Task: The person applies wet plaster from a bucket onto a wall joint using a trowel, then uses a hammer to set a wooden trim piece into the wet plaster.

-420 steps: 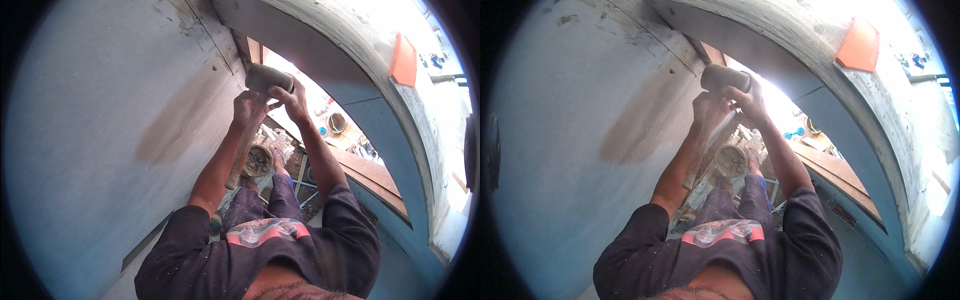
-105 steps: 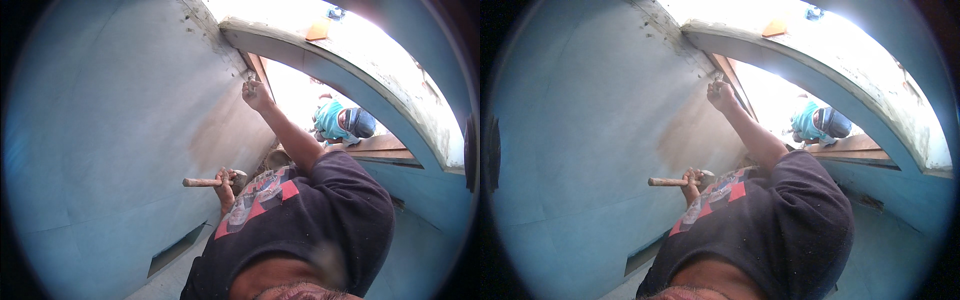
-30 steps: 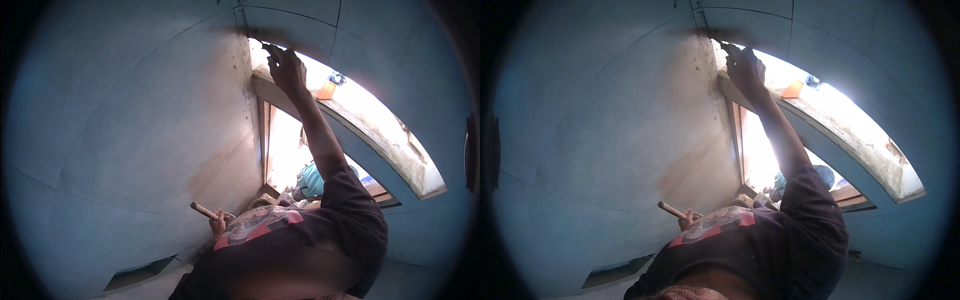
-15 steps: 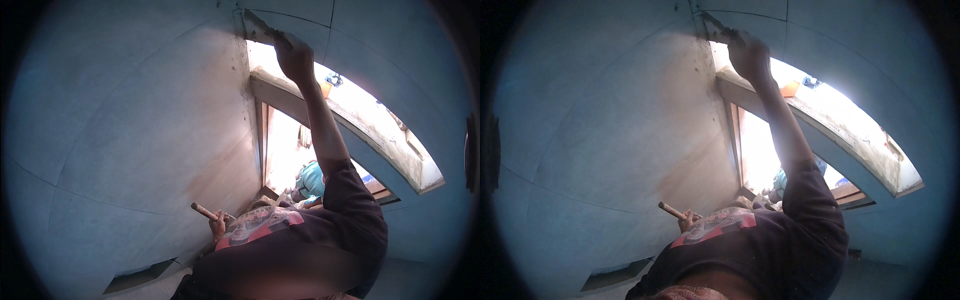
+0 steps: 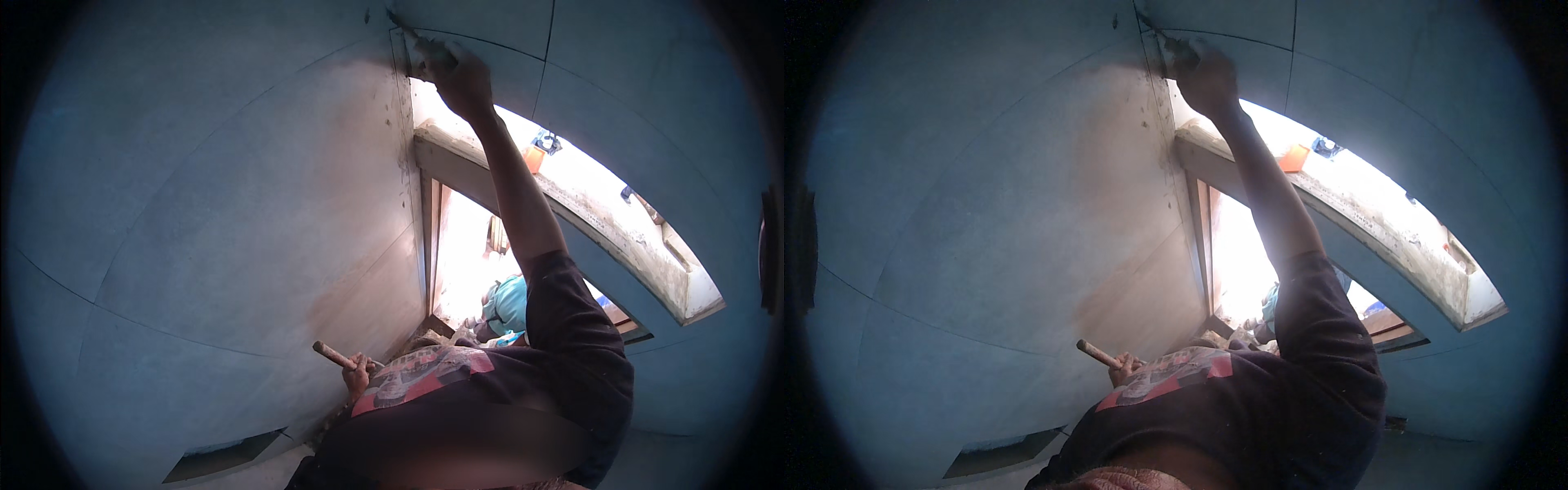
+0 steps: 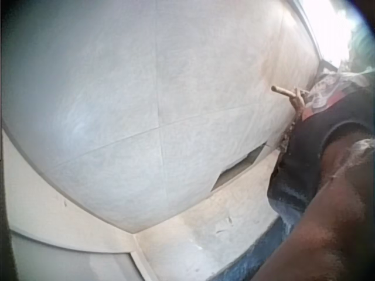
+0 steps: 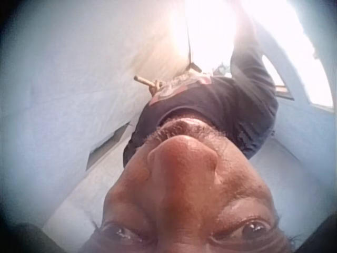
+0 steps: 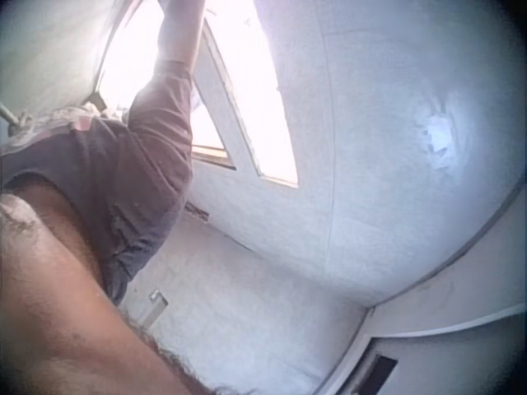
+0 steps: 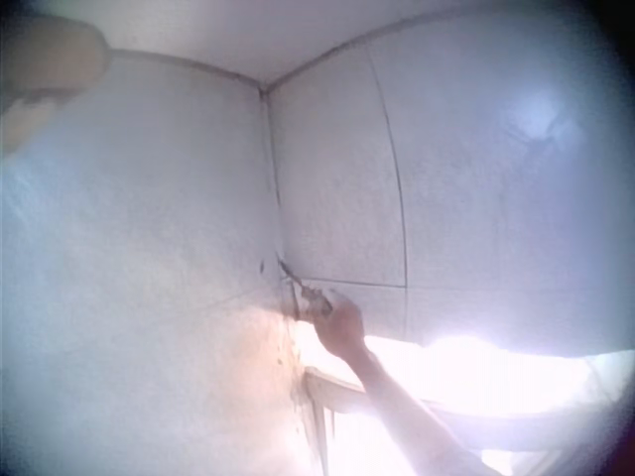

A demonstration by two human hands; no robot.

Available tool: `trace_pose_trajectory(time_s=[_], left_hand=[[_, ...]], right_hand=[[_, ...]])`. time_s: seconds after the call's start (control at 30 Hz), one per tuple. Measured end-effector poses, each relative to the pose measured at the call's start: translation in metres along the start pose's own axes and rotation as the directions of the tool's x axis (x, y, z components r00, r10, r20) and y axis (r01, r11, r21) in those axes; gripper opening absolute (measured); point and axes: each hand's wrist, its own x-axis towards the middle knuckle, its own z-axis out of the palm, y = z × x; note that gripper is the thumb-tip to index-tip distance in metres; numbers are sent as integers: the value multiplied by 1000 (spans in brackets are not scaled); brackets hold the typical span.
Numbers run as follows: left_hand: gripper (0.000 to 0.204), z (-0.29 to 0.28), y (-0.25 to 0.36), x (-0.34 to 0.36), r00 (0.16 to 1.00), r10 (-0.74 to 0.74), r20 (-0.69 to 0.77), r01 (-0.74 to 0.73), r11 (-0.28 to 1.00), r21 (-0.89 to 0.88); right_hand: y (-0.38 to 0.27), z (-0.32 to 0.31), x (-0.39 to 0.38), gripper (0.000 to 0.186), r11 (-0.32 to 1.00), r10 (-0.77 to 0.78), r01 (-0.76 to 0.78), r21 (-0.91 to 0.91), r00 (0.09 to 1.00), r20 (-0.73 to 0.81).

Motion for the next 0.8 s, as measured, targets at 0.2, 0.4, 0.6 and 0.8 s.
trace_pose_trajectory(time_s=[0.2,0.4,0.6,0.8], left_hand=[[24,4,9,-6,1000,13,-22,-12,999,50],[20,4,16,-6,999,38,1,-38,997,68],[18,10,29,-10,999,38,15,-39,993,108],[17,12,22,-7,999,53,-12,-52,997,53]], right_hand=[[13,2,-18,28,998,7,1,-59,992,129],[7,-12,-16,30,965,-132,168,-202,975,180],[2,-38,4,32,912,-19,162,-376,934,357],[-29,-58,19,45,889,95,142,-435,872,480]])
